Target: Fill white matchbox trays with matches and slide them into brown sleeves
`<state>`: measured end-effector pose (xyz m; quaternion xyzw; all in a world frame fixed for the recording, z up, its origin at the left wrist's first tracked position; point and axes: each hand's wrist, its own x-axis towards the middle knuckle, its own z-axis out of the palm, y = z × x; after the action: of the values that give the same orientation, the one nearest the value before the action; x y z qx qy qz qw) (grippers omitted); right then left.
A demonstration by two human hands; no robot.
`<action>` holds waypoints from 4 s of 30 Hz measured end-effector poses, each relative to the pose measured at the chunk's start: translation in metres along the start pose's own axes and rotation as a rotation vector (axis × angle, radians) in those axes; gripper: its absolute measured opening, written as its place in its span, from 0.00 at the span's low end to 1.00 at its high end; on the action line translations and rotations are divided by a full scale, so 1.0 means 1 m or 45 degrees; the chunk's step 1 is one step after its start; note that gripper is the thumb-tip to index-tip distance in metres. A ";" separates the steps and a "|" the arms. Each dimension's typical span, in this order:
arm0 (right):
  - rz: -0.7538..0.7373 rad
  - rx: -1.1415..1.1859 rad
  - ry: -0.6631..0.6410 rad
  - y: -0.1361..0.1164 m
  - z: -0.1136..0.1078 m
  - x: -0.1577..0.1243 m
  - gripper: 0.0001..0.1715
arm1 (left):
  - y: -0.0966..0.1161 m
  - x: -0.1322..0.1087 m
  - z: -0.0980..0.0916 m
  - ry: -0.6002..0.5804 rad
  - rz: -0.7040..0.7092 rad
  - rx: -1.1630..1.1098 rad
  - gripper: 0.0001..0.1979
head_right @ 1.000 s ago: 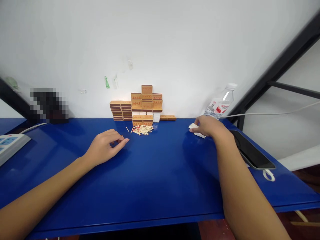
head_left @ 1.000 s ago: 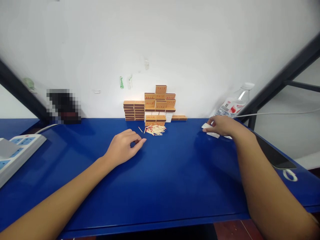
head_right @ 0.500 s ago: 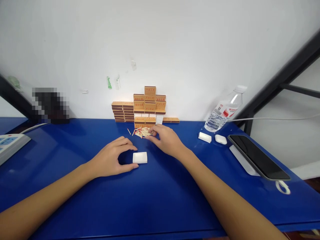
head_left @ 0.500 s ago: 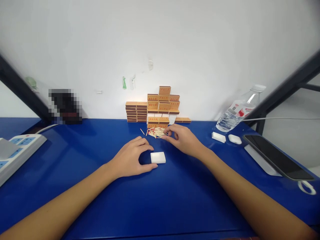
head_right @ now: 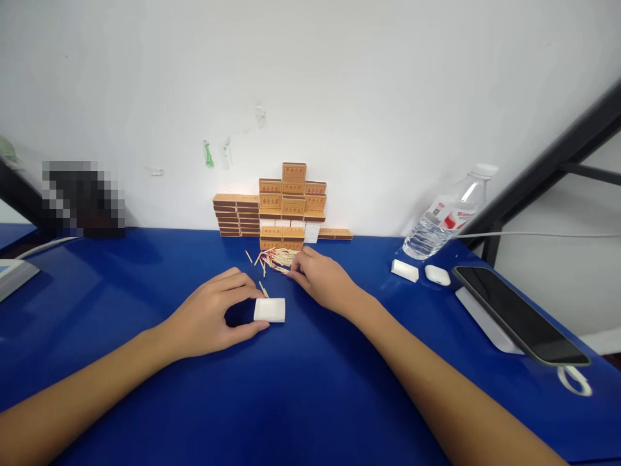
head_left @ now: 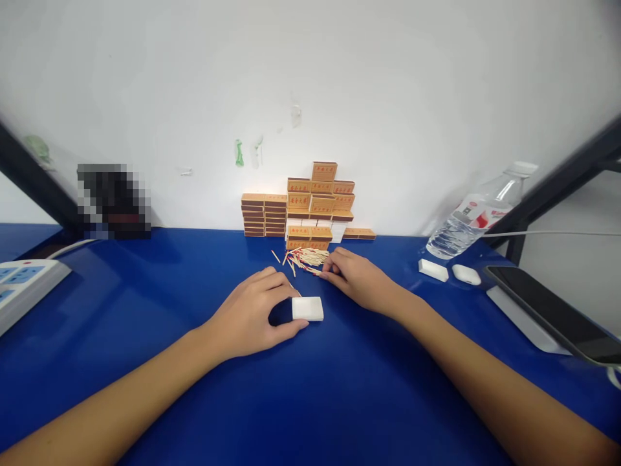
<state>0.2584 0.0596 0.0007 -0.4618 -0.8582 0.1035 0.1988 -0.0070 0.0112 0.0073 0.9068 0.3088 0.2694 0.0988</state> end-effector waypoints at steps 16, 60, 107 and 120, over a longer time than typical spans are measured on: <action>0.170 0.056 -0.265 -0.008 -0.018 -0.016 0.11 | 0.004 -0.001 0.001 0.001 0.011 0.013 0.11; 0.082 -0.086 -0.340 -0.015 -0.026 -0.029 0.18 | 0.002 0.000 -0.001 0.035 -0.019 0.115 0.13; -0.170 0.007 -0.072 -0.055 -0.032 -0.031 0.04 | 0.003 0.000 -0.001 0.173 0.020 0.151 0.12; -0.039 0.165 0.121 -0.060 0.001 -0.028 0.05 | -0.003 0.006 -0.009 0.560 -0.308 0.326 0.12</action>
<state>0.2272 0.0035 0.0148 -0.4393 -0.8462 0.1338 0.2703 -0.0098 0.0174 0.0162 0.7881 0.4605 0.4048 -0.0544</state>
